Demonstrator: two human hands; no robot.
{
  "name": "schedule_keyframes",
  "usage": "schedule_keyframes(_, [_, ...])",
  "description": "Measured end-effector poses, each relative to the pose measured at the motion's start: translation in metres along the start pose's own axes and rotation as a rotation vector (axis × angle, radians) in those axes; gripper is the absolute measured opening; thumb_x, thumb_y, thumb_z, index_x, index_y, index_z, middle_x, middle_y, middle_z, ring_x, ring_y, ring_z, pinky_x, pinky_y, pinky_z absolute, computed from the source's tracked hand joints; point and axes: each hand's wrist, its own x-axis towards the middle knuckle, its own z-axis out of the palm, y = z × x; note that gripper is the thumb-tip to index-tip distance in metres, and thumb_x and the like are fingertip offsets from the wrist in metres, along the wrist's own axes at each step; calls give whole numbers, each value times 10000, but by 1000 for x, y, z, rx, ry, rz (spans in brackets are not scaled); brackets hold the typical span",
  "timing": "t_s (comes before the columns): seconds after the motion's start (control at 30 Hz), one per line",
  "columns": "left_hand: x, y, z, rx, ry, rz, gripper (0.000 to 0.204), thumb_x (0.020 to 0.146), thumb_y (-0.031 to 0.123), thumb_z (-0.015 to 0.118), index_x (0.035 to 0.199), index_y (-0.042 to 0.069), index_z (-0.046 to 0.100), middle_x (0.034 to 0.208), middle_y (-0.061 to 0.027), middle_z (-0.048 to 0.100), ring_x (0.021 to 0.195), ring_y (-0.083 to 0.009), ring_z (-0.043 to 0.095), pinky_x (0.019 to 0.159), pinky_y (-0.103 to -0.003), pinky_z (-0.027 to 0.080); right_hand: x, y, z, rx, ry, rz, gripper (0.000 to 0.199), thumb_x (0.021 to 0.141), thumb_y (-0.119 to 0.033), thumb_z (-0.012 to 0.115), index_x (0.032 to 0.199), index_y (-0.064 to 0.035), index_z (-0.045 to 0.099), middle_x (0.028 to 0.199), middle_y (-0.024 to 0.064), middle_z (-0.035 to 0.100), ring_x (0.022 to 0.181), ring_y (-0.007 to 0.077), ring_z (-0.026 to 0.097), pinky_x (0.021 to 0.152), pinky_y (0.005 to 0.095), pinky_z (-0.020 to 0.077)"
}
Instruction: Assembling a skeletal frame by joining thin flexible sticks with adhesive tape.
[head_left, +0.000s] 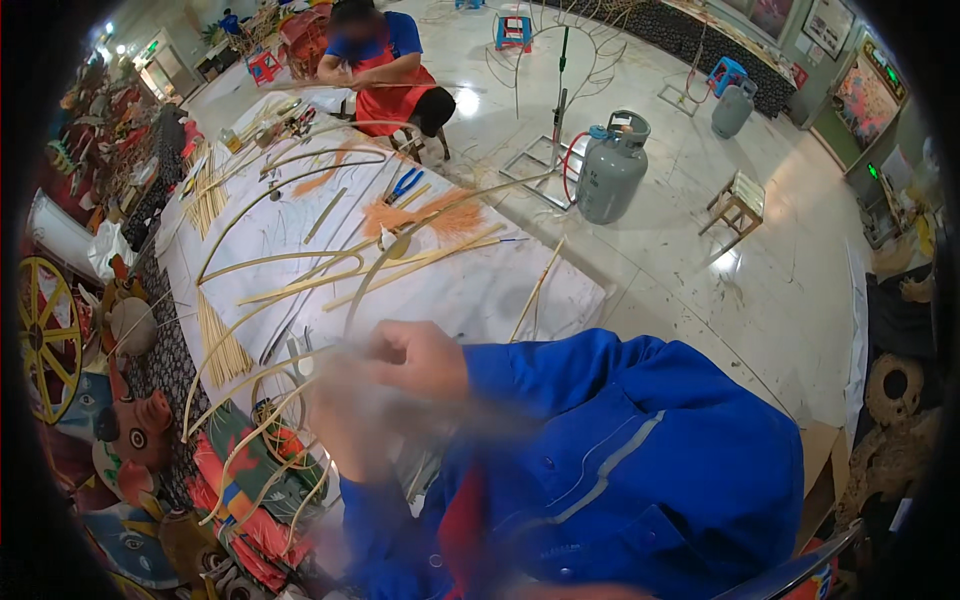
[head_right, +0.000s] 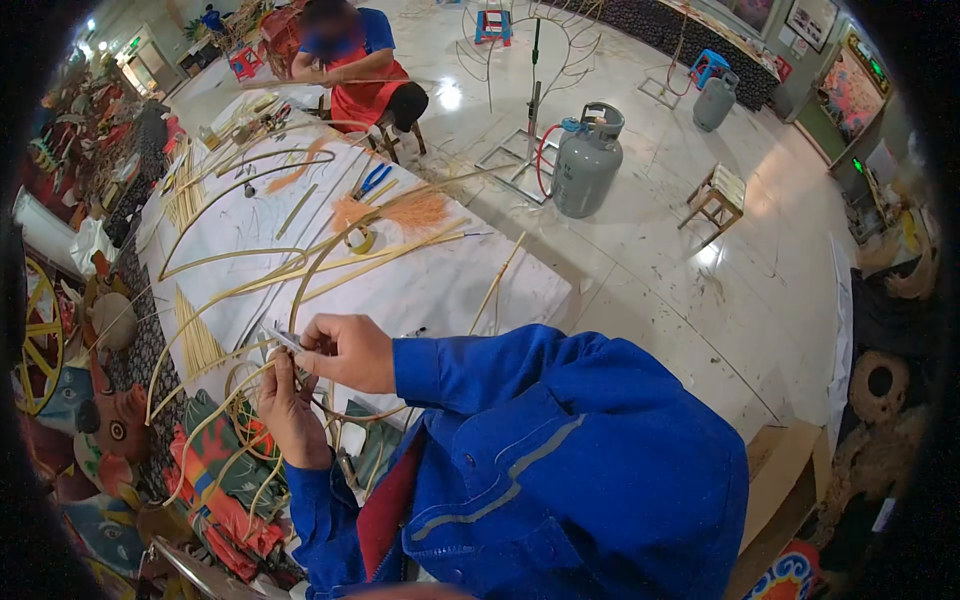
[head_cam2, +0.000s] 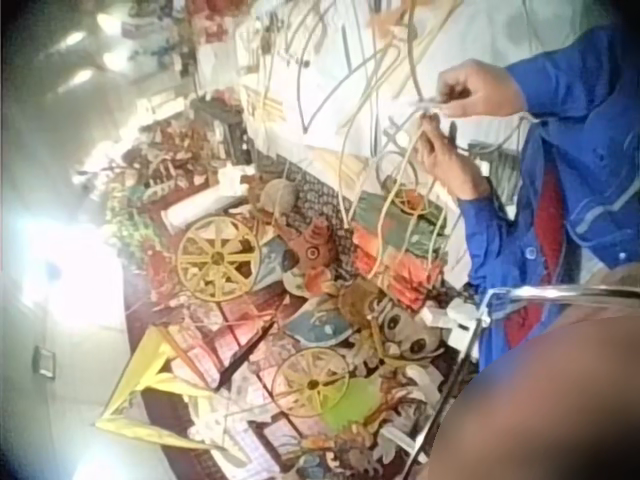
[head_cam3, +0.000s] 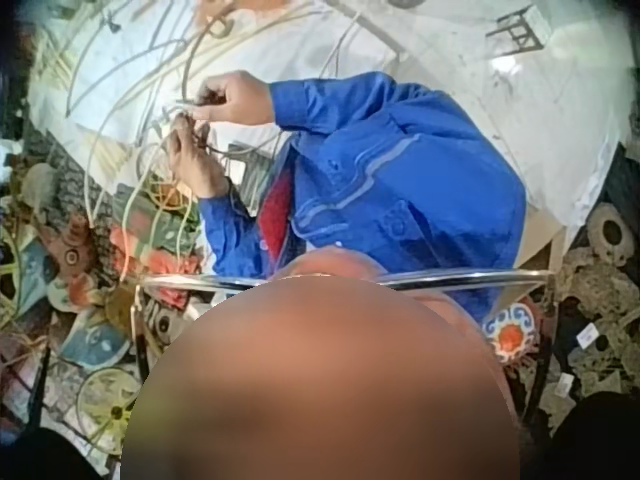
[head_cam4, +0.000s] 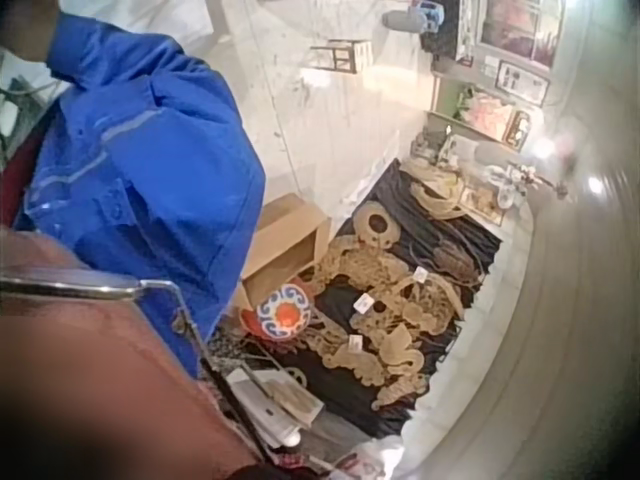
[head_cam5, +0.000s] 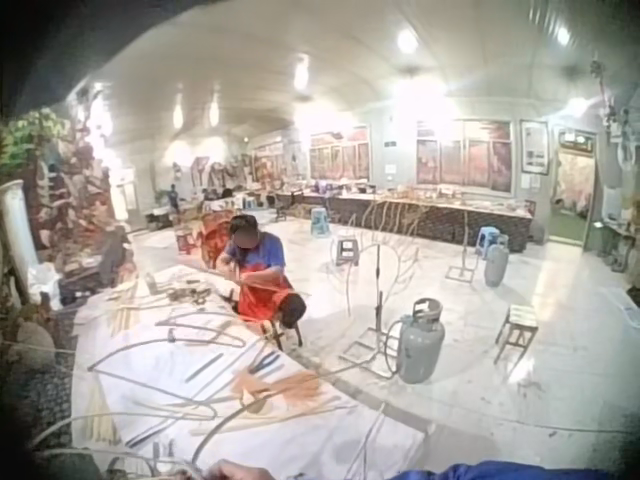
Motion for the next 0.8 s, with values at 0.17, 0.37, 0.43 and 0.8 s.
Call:
schedule_keyframes(0.17, [-3,-2,-3,-21,35,-82,212,993,241,633,1104,62,661,997,-8,670,884,-80,627,726,-233,515,-14,7,6,49,-64,199,300,884,-251,739,969,14,626,846,85,692,777,106,634,713,279,525])
schedule_keyframes(0.37, [-7,11,5,-39,-42,7,212,992,226,637,1102,46,655,994,-8,654,879,-80,613,733,-230,507,-17,14,6,44,-4,137,384,868,-306,769,988,34,638,833,110,700,779,128,649,728,288,534])
schedule_keyframes(0.43, [-7,10,3,-87,-27,-18,213,992,221,636,1105,40,652,997,-8,649,882,-83,610,742,-237,507,-16,19,8,29,1,136,412,857,-323,780,991,41,639,831,111,702,769,124,647,714,286,534])
schedule_keyframes(0.8, [-6,11,0,-349,102,-278,360,978,252,649,1223,-13,640,1159,-72,668,1075,-161,627,828,-305,553,-29,9,-6,14,-87,303,310,836,-210,822,850,-23,575,730,22,611,644,49,520,539,227,415])
